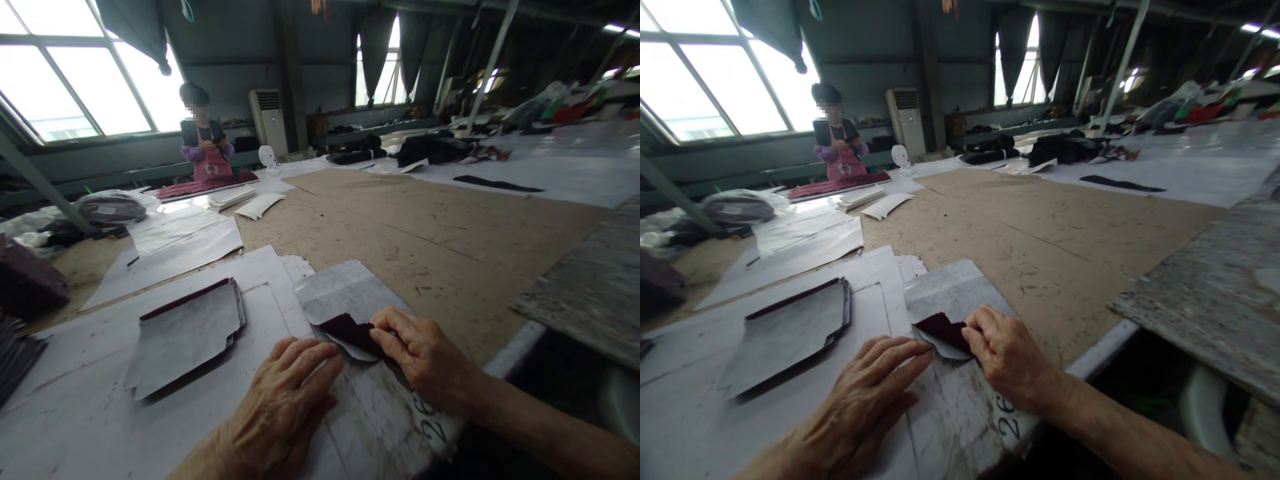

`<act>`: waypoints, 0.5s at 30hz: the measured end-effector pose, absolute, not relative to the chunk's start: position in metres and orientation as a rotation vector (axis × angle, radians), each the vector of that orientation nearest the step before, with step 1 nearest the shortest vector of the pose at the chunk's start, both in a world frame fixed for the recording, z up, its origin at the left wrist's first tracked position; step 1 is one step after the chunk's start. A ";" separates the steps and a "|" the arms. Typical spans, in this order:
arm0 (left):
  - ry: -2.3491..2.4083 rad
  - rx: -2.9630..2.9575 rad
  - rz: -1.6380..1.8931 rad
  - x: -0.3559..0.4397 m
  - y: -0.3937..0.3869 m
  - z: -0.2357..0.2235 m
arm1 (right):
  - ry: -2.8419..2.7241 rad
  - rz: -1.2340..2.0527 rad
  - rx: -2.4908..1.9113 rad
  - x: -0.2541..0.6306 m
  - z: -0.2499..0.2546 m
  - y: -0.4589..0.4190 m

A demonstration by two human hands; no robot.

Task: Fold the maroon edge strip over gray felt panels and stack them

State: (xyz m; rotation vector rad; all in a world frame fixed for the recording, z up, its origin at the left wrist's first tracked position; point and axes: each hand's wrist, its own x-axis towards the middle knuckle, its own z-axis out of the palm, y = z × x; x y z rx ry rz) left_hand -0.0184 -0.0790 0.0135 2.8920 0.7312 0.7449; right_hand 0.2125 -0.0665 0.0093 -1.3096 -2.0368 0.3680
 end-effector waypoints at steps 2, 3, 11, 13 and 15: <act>0.785 2.858 0.829 -0.011 -0.074 0.014 | -2.078 0.276 -1.250 0.213 0.006 -0.067; 0.814 2.832 0.887 -0.008 -0.073 0.014 | -2.099 0.239 -1.226 0.212 0.005 -0.068; 0.784 2.826 0.831 0.007 -0.072 0.012 | -2.468 -0.085 -1.021 0.199 0.009 -0.081; 0.813 2.831 0.808 0.007 -0.072 0.011 | -2.487 -0.152 -1.002 0.195 0.008 -0.081; 0.830 2.838 0.836 0.006 -0.071 0.012 | -2.437 -0.109 -1.050 0.195 0.008 -0.076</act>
